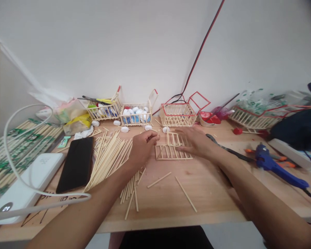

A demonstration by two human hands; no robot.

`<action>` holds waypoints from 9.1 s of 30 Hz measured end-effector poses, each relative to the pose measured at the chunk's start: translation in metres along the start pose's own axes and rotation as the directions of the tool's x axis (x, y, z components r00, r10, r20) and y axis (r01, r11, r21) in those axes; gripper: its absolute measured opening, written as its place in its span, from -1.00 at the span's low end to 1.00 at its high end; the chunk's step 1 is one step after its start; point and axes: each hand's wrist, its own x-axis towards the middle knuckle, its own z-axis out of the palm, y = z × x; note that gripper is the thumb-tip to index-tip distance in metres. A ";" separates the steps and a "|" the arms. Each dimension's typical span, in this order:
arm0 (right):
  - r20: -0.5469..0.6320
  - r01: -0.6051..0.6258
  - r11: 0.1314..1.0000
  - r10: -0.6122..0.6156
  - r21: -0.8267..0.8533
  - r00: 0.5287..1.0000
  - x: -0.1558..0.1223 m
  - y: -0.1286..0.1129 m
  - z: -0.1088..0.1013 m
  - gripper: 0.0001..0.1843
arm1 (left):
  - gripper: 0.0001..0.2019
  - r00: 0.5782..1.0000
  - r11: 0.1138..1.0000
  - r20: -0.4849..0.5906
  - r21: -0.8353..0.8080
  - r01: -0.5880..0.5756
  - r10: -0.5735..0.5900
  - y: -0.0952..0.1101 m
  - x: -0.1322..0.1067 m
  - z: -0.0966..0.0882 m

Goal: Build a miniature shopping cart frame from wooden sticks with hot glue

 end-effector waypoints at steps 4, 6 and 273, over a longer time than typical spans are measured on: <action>0.053 -0.013 1.000 0.015 -0.028 0.999 0.001 -0.001 -0.001 -0.37 | -0.88 1.000 1.000 0.000 -0.010 0.006 -0.006 0.002 0.000 0.000; 0.059 -0.022 0.999 0.023 -0.029 0.998 0.001 -0.004 -0.002 -0.40 | -0.88 1.000 1.000 0.000 -0.014 0.007 -0.007 0.002 0.000 0.000; 0.205 0.233 0.973 -0.227 -0.004 0.952 0.029 -0.056 -0.075 -0.37 | -0.85 0.994 0.992 -0.001 0.063 -0.112 0.112 -0.011 0.001 -0.007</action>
